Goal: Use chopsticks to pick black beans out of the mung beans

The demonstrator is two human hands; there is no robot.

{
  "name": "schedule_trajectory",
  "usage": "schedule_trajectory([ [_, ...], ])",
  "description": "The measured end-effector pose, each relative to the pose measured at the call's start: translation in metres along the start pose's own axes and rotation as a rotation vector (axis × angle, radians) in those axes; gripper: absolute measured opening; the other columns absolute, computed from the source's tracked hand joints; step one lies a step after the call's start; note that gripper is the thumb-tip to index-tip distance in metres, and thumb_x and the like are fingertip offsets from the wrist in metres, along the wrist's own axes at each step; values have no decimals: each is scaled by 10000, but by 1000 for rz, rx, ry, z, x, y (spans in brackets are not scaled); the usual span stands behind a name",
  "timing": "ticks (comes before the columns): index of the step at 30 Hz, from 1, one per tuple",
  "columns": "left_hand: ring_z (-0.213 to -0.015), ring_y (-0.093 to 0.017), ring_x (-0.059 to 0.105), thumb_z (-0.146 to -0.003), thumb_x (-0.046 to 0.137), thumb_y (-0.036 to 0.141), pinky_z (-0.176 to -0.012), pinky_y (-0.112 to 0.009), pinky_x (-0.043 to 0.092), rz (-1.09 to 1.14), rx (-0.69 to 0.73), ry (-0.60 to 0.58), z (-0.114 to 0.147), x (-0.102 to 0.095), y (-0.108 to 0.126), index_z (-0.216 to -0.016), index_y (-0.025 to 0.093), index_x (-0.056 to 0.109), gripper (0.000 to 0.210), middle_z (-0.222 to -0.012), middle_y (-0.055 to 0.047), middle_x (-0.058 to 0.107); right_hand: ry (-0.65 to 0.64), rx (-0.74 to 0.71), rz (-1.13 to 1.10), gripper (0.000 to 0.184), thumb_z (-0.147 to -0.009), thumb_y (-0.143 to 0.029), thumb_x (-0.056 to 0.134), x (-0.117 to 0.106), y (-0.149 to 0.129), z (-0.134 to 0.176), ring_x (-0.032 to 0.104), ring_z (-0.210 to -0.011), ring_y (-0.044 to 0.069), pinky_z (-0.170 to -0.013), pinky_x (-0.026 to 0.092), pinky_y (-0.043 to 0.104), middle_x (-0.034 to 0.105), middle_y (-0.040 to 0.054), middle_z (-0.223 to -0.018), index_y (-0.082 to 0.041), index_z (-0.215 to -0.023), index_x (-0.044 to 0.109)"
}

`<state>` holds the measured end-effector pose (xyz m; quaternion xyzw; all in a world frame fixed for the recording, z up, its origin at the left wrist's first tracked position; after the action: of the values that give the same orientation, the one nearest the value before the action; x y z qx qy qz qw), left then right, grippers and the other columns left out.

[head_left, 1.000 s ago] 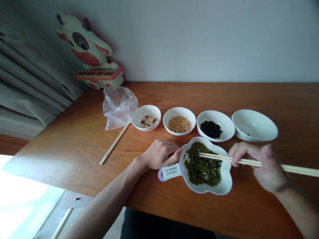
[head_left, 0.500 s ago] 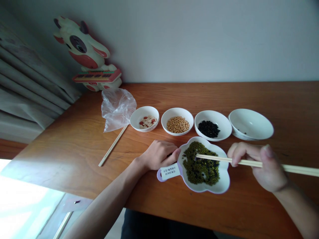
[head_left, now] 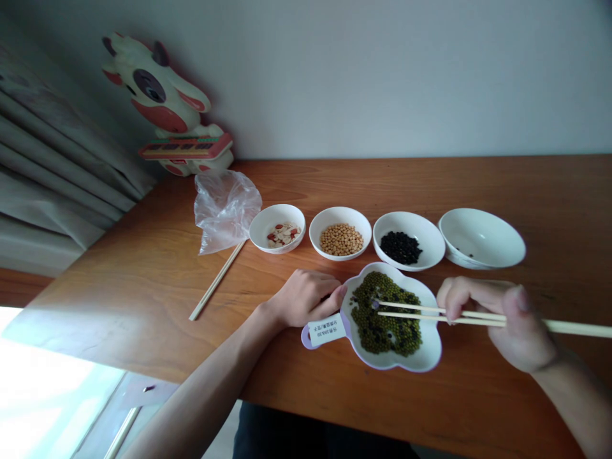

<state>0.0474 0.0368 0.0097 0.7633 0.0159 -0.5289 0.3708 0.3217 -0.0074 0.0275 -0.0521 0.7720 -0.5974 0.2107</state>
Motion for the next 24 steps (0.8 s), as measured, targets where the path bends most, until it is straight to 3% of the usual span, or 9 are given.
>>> schedule_trajectory([
  [9, -637, -120, 474, -1118, 358, 344, -646, -281, 353, -5, -1, 8, 0, -1, 0, -730, 181, 477, 438, -713, -8, 583, 17, -12, 17, 820, -987, -807, 122, -10, -1, -1, 572, -607, 222, -570, 440, 374, 630, 36, -669, -269, -753, 695],
  [17, -639, -122, 476, -1121, 350, 347, -648, -274, 357, -3, 5, 8, -1, -1, 0, -723, 176, 488, 455, -703, -17, 584, -17, 3, 25, 801, -1007, -775, 105, -9, 9, 5, 604, -695, 248, -680, 463, 409, 664, 47, -734, -276, -801, 698],
  [24, -630, -126, 477, -1122, 340, 353, -638, -282, 348, -15, -2, 11, -1, -1, 0, -716, 177, 488, 466, -689, -20, 579, -10, 7, 5, 780, -1038, -729, 137, -7, 11, 5, 628, -723, 250, -676, 470, 402, 679, 54, -748, -267, -807, 721],
])
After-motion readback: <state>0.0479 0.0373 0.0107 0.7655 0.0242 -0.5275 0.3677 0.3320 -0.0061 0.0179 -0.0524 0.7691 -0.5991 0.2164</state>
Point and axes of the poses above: each hand's wrist, its own z-axis away from the middle knuckle, its own x-axis out of the palm, y = z × x, the point moved 6 cm from there along -z, towards the middle knuckle
